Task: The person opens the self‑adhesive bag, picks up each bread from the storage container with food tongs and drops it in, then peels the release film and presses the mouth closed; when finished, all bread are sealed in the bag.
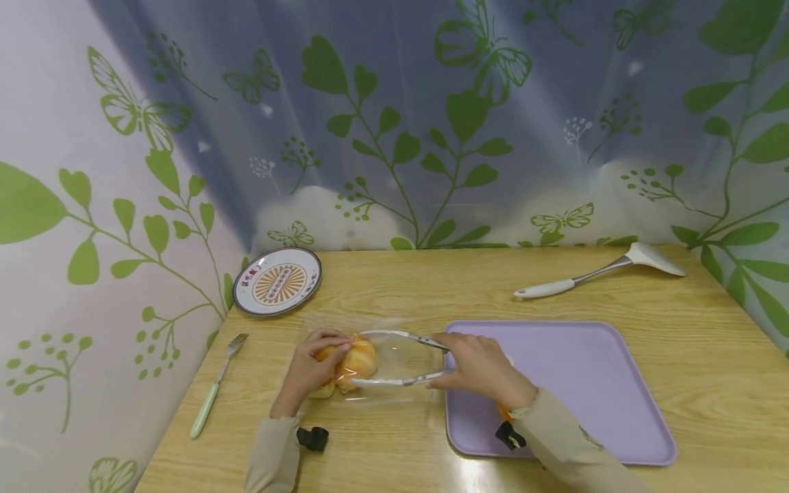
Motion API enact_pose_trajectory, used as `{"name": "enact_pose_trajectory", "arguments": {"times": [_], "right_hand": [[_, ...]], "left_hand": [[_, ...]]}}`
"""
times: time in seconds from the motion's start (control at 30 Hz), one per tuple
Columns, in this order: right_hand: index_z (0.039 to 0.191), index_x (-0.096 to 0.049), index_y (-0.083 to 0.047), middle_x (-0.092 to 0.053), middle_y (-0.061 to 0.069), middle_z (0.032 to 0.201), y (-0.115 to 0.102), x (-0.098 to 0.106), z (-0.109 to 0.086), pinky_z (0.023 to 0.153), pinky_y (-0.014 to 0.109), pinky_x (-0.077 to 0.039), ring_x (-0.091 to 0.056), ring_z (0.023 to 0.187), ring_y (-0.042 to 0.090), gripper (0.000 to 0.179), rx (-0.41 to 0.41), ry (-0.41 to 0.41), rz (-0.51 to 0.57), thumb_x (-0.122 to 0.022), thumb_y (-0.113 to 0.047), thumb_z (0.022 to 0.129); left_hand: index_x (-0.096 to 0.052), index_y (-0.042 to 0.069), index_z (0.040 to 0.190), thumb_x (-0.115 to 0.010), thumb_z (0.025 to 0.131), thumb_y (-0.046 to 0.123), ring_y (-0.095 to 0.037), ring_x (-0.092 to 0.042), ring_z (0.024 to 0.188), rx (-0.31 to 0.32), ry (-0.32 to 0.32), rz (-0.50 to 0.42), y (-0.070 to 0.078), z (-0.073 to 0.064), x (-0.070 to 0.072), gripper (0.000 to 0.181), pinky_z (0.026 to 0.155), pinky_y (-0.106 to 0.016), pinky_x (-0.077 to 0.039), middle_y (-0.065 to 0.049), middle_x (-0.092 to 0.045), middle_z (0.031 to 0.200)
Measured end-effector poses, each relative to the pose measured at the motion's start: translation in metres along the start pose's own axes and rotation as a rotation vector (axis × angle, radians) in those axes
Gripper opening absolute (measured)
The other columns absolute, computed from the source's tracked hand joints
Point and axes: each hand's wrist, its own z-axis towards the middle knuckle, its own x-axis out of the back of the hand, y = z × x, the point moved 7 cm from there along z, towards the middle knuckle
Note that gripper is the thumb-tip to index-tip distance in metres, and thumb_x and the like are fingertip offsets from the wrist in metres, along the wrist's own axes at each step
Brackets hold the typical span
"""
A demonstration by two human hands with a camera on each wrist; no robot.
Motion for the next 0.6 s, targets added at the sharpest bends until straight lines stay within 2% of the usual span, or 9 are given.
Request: {"name": "enact_pose_trajectory", "arguments": {"times": [0.17,0.37,0.6], "right_hand": [[0.131,-0.060,-0.005,-0.071,0.013,0.112,-0.0022,-0.0023,-0.0017,0.050,0.025,-0.043,-0.064,0.073,0.016,0.080,-0.033,-0.029,0.005,-0.085,-0.048,0.068],[0.129,-0.062,-0.007,-0.072,0.009,0.102,-0.0037,-0.0001,-0.0059,0.054,0.037,-0.049,-0.067,0.074,0.022,0.080,-0.071,0.008,-0.040,-0.085,-0.050,0.066],[0.126,-0.064,-0.007,-0.073,0.009,0.103,-0.0067,-0.0005,-0.0037,0.049,0.029,-0.043,-0.057,0.063,0.012,0.076,-0.057,0.016,-0.050,-0.085,-0.048,0.067]], "left_hand": [[-0.074,-0.008,0.090,-0.070,0.081,-0.011,-0.023,-0.062,0.094,-0.009,0.026,0.004,-0.0008,-0.0001,0.0002,0.010,0.090,-0.011,-0.044,-0.022,-0.068,0.094],[-0.074,-0.008,0.090,-0.070,0.081,-0.011,-0.024,-0.062,0.096,0.007,0.042,-0.022,-0.0025,-0.0006,0.0016,0.010,0.092,-0.006,-0.041,-0.023,-0.068,0.094],[-0.073,-0.009,0.088,-0.070,0.079,-0.014,-0.015,-0.062,0.095,-0.036,0.046,-0.011,-0.0002,0.0005,0.0026,0.011,0.090,-0.008,-0.043,-0.023,-0.068,0.092]]}}
